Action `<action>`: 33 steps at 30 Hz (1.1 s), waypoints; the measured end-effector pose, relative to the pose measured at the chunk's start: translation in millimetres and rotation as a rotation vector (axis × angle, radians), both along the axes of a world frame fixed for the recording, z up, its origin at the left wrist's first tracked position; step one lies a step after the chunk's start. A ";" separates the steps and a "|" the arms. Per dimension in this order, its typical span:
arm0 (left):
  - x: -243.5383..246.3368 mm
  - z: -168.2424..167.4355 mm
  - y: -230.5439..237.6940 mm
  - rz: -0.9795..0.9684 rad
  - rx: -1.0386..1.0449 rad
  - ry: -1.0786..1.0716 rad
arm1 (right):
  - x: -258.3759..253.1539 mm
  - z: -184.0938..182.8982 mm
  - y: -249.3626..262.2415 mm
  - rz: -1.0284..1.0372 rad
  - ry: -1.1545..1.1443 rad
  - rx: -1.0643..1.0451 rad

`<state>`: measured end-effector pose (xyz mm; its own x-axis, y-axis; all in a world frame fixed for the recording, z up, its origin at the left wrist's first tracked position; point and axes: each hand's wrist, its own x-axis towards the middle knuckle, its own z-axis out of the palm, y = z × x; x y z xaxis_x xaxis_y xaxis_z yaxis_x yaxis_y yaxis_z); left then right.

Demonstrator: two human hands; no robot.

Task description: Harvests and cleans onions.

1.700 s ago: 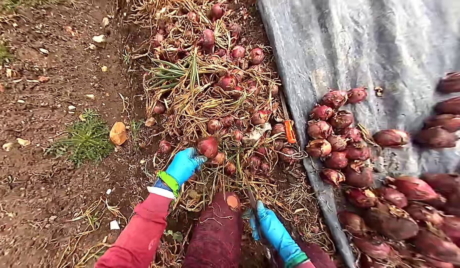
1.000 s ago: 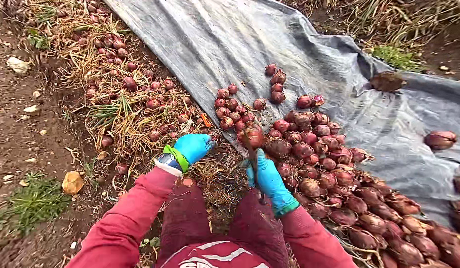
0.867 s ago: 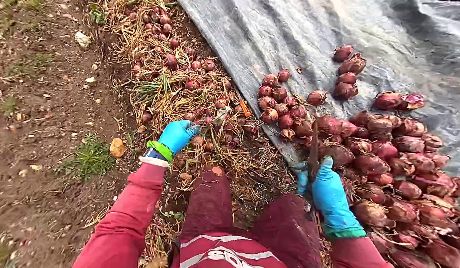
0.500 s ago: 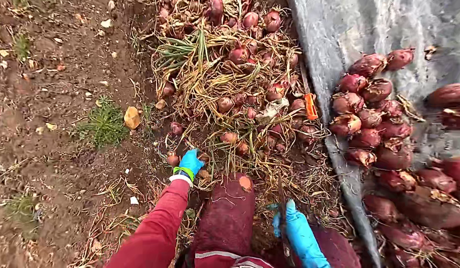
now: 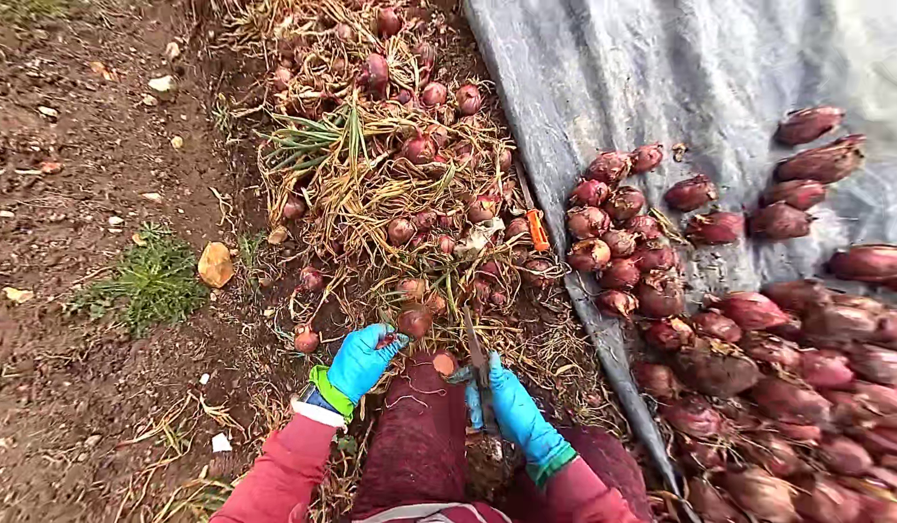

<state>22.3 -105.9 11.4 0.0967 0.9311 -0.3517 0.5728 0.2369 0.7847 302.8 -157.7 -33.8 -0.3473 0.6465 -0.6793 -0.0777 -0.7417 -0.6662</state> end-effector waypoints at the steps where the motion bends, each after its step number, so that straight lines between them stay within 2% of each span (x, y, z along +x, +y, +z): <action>1: 10.6 14.8 -6.4 -0.116 0.075 -0.009 | 1.0 11.7 -6.8 -0.005 0.094 0.061; 3: 33.2 41.3 -15.4 -0.398 0.194 0.018 | 4.6 40.9 -16.7 -0.018 0.179 0.201; 5: 50.8 65.2 -23.7 -0.621 0.250 0.070 | 13.9 71.8 -28.0 -0.018 0.088 0.310; 7: 60.4 87.1 -22.6 -0.631 0.319 0.124 | 34.0 93.6 -42.9 -0.011 -0.087 0.379; 10: 94.6 114.0 -22.4 -0.516 0.442 0.208 | 64.5 95.3 -72.6 -0.106 -0.184 0.414; 11: 116.3 127.8 -29.3 -0.581 0.421 0.302 | 74.2 95.2 -79.8 -0.063 -0.202 0.403; 13: 173.1 157.3 -46.4 -0.897 0.198 0.581 | 93.0 101.7 -88.5 0.103 -0.261 0.401; 14: 200.1 162.9 -50.6 -1.042 0.125 0.645 | 102.4 107.7 -90.4 0.122 -0.302 0.418; 15: 219.7 164.3 -48.1 -1.113 0.090 0.650 | 112.9 112.4 -93.4 0.076 -0.343 0.441; 16: 229.6 162.7 -36.8 -1.095 0.099 0.632 | 123.7 115.4 -96.9 -0.033 -0.380 0.461; 17: 229.5 158.5 -18.6 -0.997 0.123 0.611 | 134.4 116.0 -98.7 -0.186 -0.403 0.478; 19: 194.3 142.2 15.9 -0.665 0.118 0.598 | 152.9 113.2 -94.9 -0.439 -0.426 0.438; 20: 157.7 125.8 16.5 -0.526 0.077 0.633 | 156.8 107.5 -92.4 -0.488 -0.458 0.401; 21: 112.1 105.4 5.2 -0.471 -0.009 0.716 | 155.2 98.7 -85.9 -0.500 -0.474 0.377; 22: 62.8 80.8 -16.3 -0.514 -0.154 0.834 | 147.8 91.4 -79.3 -0.489 -0.482 0.337; 24: -20.6 28.7 -80.4 -0.722 -0.642 0.964 | 114.3 94.5 -69.7 -0.383 -0.537 0.188; 25: -53.6 4.1 -106.7 -0.775 -0.804 0.941 | 99.2 86.6 -65.2 -0.297 -0.552 0.129; 26: -81.2 -14.3 -117.4 -0.754 -0.866 0.868 | 88.8 63.1 -62.4 -0.224 -0.534 0.088; 28: -125.7 -40.3 -94.1 -0.491 -0.772 0.746 | 67.4 14.9 -60.8 -0.134 -0.427 0.053; 30: -153.2 -76.9 -52.2 -0.201 -0.599 0.789 | 43.5 4.6 -55.2 -0.069 -0.379 0.016; 31: -165.3 -97.8 -26.6 -0.118 -0.574 0.794 | 32.0 4.4 -48.7 -0.041 -0.372 0.000; 33: -192.1 -145.5 12.4 -0.090 -0.589 0.768 | 14.5 -0.4 -33.5 0.012 -0.363 -0.010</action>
<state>-169.9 -93.4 -134.2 -0.2908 0.5861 -0.7562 0.9147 0.4020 -0.0402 317.3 -191.2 -34.2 -0.0896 0.6366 -0.7659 0.1714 -0.7477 -0.6415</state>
